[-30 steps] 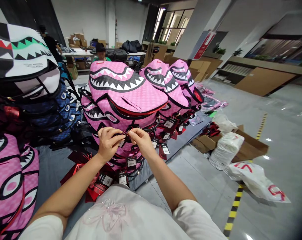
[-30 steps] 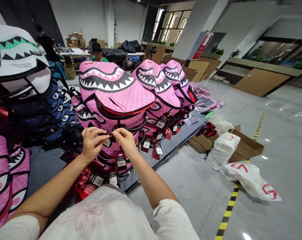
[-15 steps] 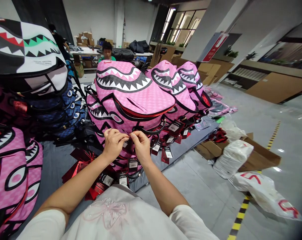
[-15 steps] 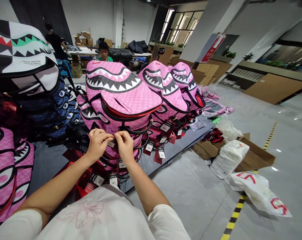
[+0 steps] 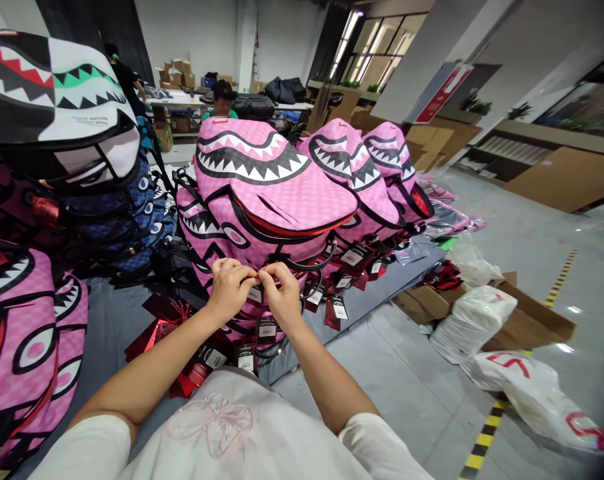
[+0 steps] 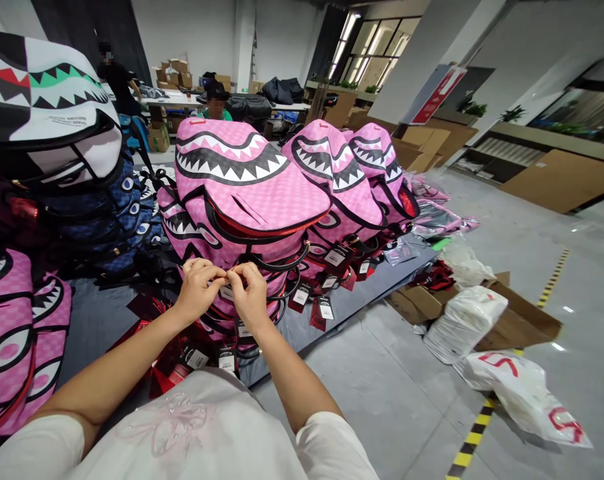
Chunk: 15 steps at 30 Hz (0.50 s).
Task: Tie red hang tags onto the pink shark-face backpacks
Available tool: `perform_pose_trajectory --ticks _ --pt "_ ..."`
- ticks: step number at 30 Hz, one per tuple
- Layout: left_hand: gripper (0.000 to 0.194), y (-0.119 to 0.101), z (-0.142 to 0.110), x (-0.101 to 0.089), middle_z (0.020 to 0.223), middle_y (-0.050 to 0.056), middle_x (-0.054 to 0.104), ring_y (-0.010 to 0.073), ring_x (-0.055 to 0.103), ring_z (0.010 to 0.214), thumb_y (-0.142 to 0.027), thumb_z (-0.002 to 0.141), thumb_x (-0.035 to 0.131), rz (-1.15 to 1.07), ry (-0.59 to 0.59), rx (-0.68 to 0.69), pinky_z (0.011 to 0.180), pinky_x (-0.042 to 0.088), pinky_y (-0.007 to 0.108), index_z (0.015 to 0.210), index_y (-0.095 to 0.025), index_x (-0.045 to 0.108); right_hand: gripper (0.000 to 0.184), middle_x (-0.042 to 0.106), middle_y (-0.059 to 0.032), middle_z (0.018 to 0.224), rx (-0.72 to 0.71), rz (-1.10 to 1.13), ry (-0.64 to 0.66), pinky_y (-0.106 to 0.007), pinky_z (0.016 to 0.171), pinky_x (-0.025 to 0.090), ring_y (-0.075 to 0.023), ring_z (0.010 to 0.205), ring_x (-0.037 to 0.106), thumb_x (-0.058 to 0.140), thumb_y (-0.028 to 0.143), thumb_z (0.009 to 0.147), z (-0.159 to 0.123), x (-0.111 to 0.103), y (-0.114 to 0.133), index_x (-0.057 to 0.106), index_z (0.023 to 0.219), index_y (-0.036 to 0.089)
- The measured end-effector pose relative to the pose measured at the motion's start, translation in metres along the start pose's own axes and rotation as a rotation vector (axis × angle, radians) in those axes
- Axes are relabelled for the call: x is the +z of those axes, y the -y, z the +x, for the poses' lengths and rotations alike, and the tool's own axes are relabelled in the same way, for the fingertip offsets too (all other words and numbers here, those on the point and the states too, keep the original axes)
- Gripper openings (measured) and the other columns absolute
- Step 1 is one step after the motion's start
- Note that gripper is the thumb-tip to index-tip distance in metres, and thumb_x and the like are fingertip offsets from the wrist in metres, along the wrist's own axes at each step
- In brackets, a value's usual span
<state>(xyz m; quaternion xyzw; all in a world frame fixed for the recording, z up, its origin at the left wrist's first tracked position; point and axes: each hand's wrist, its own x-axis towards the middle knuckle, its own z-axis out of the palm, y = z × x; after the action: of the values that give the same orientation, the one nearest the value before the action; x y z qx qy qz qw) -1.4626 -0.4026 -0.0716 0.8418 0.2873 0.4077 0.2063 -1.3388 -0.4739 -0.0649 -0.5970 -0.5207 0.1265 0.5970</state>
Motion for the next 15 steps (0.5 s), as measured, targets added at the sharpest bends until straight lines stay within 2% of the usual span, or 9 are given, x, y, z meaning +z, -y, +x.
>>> perform_pose_trajectory --ticks 7,15 --pt "0.01 -0.0017 0.0041 -0.0018 0.074 -0.002 0.063 0.0166 0.055 0.08 -0.014 0.081 0.059 0.011 0.062 -0.002 0.099 0.031 0.043 0.074 -0.02 0.058 0.019 0.055 -0.0013 0.075 -0.028 -0.018 0.034 -0.031 0.069 0.04 -0.0165 0.073 0.05 0.054 0.029 0.09 -0.0028 -0.0018 -0.0009 0.055 0.072 0.023" --pt "0.01 -0.0032 0.0055 0.0007 0.075 -0.001 0.063 0.0173 0.055 0.081 -0.013 0.081 0.058 0.041 0.049 -0.008 0.096 0.035 0.043 0.074 -0.02 0.06 0.02 0.054 -0.0014 0.074 -0.062 -0.039 0.028 -0.031 0.068 0.039 -0.0168 0.072 0.05 0.054 0.032 0.091 0.0002 -0.0007 -0.0049 0.055 0.073 0.023"
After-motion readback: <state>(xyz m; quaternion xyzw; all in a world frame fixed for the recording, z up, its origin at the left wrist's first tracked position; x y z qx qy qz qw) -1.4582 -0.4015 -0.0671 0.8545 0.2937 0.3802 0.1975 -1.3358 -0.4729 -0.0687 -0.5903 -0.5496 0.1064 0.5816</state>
